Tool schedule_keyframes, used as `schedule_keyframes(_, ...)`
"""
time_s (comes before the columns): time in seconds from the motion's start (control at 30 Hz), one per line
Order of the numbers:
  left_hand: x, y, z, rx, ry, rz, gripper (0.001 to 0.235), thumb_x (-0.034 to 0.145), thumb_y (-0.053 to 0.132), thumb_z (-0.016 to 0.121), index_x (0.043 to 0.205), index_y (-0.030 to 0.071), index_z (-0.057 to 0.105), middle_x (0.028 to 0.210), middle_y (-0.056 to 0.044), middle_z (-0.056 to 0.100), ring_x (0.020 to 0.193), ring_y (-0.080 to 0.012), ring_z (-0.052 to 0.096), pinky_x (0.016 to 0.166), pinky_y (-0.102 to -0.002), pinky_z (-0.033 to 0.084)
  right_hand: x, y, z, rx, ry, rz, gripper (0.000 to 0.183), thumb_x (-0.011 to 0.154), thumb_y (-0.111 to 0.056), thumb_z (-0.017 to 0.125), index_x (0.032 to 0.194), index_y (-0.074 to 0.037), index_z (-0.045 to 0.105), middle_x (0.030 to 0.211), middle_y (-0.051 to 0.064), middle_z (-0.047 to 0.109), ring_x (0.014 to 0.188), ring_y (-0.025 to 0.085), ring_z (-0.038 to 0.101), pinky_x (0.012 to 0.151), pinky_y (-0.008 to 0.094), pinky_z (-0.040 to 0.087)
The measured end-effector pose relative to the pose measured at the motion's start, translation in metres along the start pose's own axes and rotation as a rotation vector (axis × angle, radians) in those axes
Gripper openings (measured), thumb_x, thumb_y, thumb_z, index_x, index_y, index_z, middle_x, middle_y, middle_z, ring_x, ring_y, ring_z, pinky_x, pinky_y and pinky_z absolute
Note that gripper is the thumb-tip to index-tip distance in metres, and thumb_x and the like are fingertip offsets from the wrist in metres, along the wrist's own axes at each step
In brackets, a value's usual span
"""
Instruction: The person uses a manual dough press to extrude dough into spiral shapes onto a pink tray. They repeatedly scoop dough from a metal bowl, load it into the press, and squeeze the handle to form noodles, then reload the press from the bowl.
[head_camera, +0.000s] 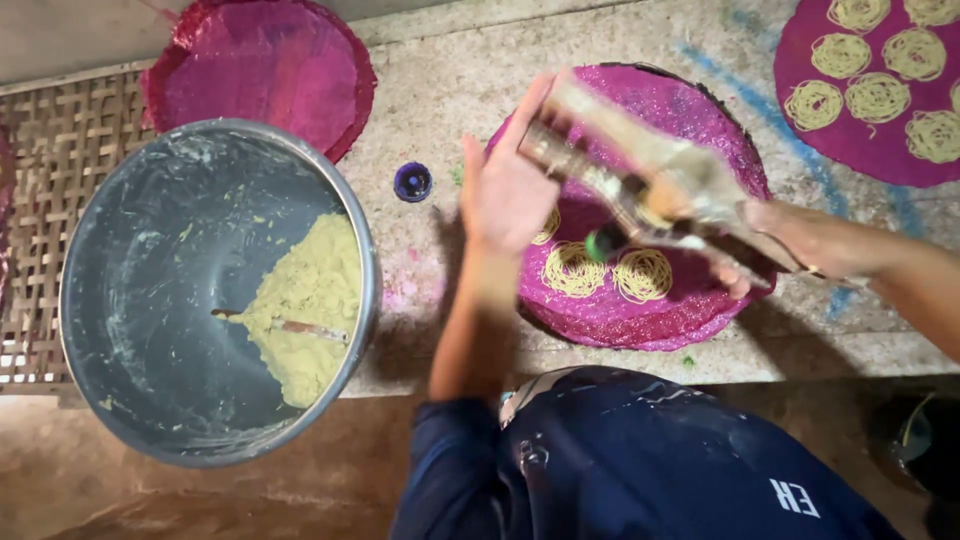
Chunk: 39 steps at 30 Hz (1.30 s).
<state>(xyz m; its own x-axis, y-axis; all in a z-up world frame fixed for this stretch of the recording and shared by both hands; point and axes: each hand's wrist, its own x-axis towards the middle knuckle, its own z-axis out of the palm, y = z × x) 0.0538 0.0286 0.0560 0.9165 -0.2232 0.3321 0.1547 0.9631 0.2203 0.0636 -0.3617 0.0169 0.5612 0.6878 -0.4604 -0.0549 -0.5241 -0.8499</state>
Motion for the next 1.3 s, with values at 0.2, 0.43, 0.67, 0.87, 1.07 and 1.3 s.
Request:
schedule_keyframes(0.2,0.048,-0.049,-0.060,-0.250,-0.056,0.111,0.046,0.114,0.054,0.046,0.101,0.011,0.056,0.101,0.000,0.053,0.105,-0.0194,0.055,0.113,-0.042,0.042,0.015,-0.074,0.002,-0.183,0.061,0.411,0.086,0.093,-0.074,0.016,0.101,-0.006,0.069,0.084,0.014,0.072,0.079,0.025,0.076,0.078,0.044,0.062)
schedule_keyframes(0.43,0.053,-0.038,-0.107,-0.212,0.092,0.194,0.040,0.107,0.052,0.048,0.097,0.014,0.052,0.085,0.002,0.050,0.087,-0.0169,0.051,0.097,-0.040,0.044,0.049,-0.080,0.022,-0.240,0.229,0.378,0.082,0.096,-0.069,0.022,0.090,-0.002,0.070,0.074,0.015,0.071,0.067,0.028,0.072,0.069,0.044,0.061)
schedule_keyframes(0.67,0.061,-0.047,-0.110,-0.243,0.137,0.257,0.042,0.110,0.054,0.044,0.095,0.015,0.051,0.085,0.002,0.050,0.086,-0.0165,0.051,0.091,-0.035,0.046,0.048,-0.109,0.005,-0.402,0.196,0.469,0.083,0.098,-0.072,0.021,0.099,-0.004,0.067,0.074,0.014,0.070,0.069,0.025,0.072,0.069,0.043,0.063)
schedule_keyframes(0.87,0.061,-0.015,-0.092,-0.151,0.169,0.245,0.043,0.104,0.055,0.045,0.090,0.014,0.051,0.081,0.003,0.051,0.079,-0.0151,0.051,0.081,-0.038,0.049,0.055,-0.133,0.021,-0.363,0.198,0.386,0.081,0.098,-0.068,0.017,0.100,-0.003,0.066,0.073,0.013,0.068,0.067,0.026,0.071,0.067,0.042,0.062)
schedule_keyframes(1.07,0.065,-0.042,-0.078,-0.204,0.268,0.257,0.041,0.102,0.054,0.043,0.085,0.017,0.050,0.076,0.003,0.050,0.076,-0.0155,0.051,0.079,-0.036,0.048,0.031,-0.144,0.005,-0.429,0.187,0.502,0.076,0.099,-0.069,0.022,0.097,-0.006,0.064,0.073,0.012,0.068,0.068,0.024,0.069,0.067,0.042,0.063)
schedule_keyframes(1.3,0.074,-0.020,-0.082,-0.126,0.268,0.260,0.041,0.100,0.053,0.044,0.085,0.015,0.051,0.073,0.003,0.050,0.071,-0.0150,0.049,0.076,-0.036,0.047,0.046,-0.139,0.015,-0.339,0.250,0.364,0.077,0.102,-0.068,0.024,0.082,-0.004,0.063,0.066,0.012,0.063,0.061,0.025,0.066,0.060,0.038,0.057)
